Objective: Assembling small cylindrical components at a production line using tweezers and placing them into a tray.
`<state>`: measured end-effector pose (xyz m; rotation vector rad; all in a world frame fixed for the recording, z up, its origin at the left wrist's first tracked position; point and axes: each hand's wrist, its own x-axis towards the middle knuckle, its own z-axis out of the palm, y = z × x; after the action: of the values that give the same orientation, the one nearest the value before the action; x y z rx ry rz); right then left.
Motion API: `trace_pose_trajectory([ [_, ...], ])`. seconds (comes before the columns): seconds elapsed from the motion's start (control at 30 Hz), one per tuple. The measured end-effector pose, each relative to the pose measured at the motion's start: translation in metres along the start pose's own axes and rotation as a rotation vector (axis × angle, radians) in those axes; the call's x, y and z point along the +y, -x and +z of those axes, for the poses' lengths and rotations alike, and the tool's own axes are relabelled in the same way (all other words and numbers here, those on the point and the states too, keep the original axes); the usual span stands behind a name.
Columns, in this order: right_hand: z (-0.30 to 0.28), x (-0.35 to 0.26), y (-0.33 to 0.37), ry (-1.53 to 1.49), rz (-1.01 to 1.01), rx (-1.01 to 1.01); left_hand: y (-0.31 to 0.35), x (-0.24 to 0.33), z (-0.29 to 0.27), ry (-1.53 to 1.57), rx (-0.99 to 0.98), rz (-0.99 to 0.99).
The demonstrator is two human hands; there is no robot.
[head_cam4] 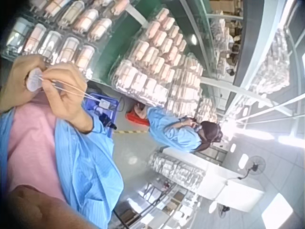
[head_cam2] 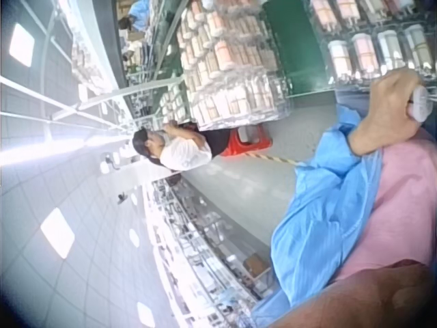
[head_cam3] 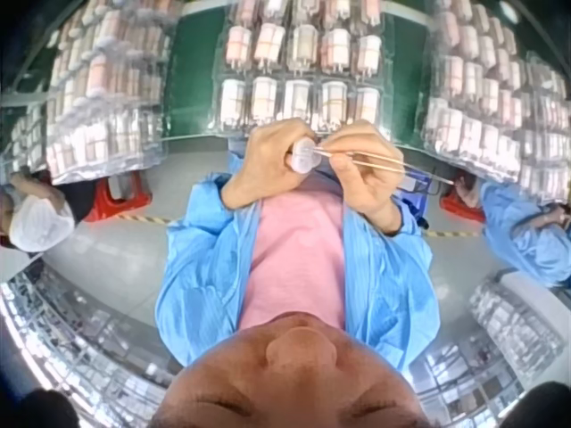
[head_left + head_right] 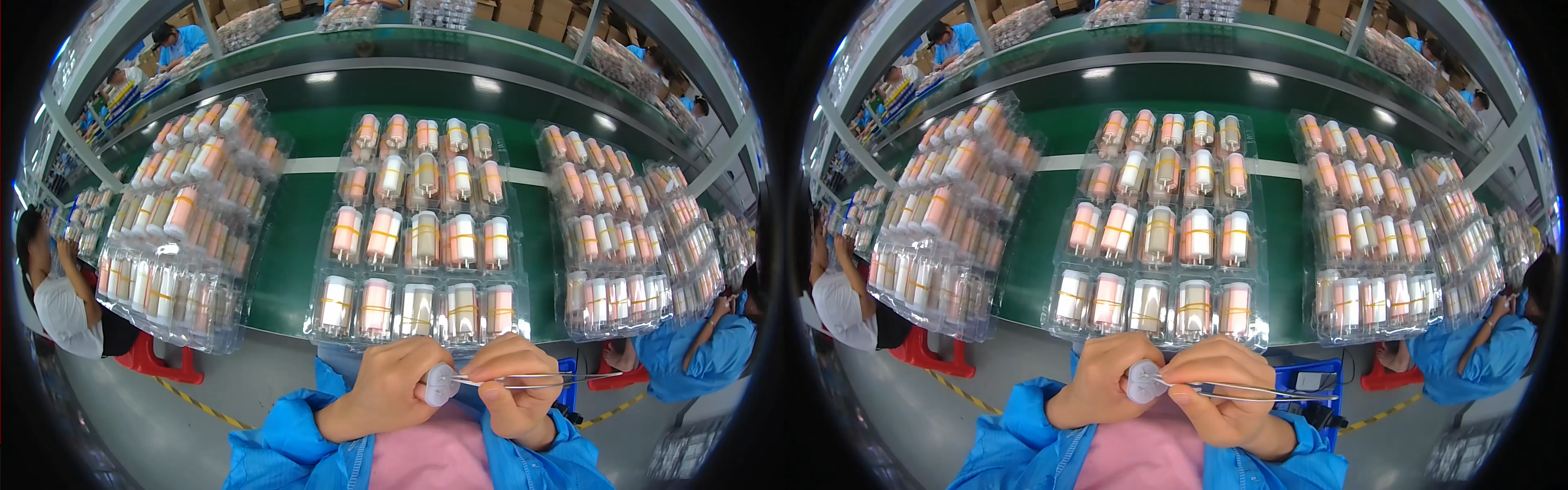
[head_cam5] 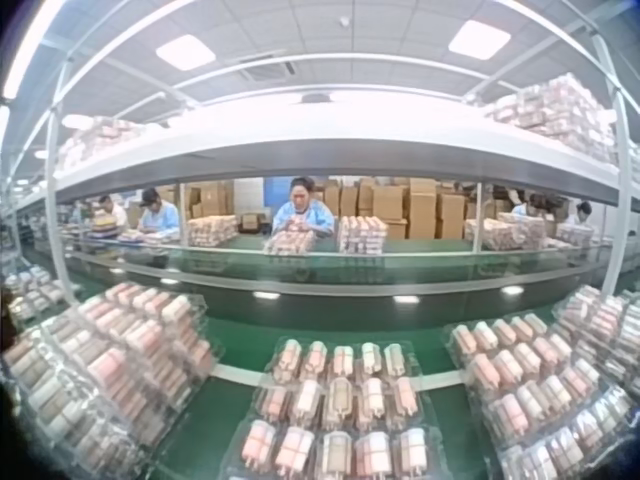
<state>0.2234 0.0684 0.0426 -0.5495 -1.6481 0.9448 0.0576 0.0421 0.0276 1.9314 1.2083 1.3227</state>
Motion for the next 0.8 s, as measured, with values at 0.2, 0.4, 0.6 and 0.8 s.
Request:
trace_pose_trajectory([
  [0.2, 0.003, 0.003, 0.002, -0.010, -0.005, -0.040, 0.002, -0.002, 0.001, 0.000, 0.012, -0.007],
  [0.4, 0.003, 0.003, 0.002, 0.001, 0.014, -0.040, 0.002, 0.000, -0.002, 0.043, -0.062, -0.052],
  [0.6, -0.001, 0.011, -0.003, -0.097, 0.034, 0.014, -0.004, -0.003, -0.003, 0.099, -0.176, 0.049],
  [0.8, -0.001, 0.009, 0.002, -0.131, 0.002, 0.071, 0.009, -0.007, 0.008, 0.363, -0.055, -0.211],
])
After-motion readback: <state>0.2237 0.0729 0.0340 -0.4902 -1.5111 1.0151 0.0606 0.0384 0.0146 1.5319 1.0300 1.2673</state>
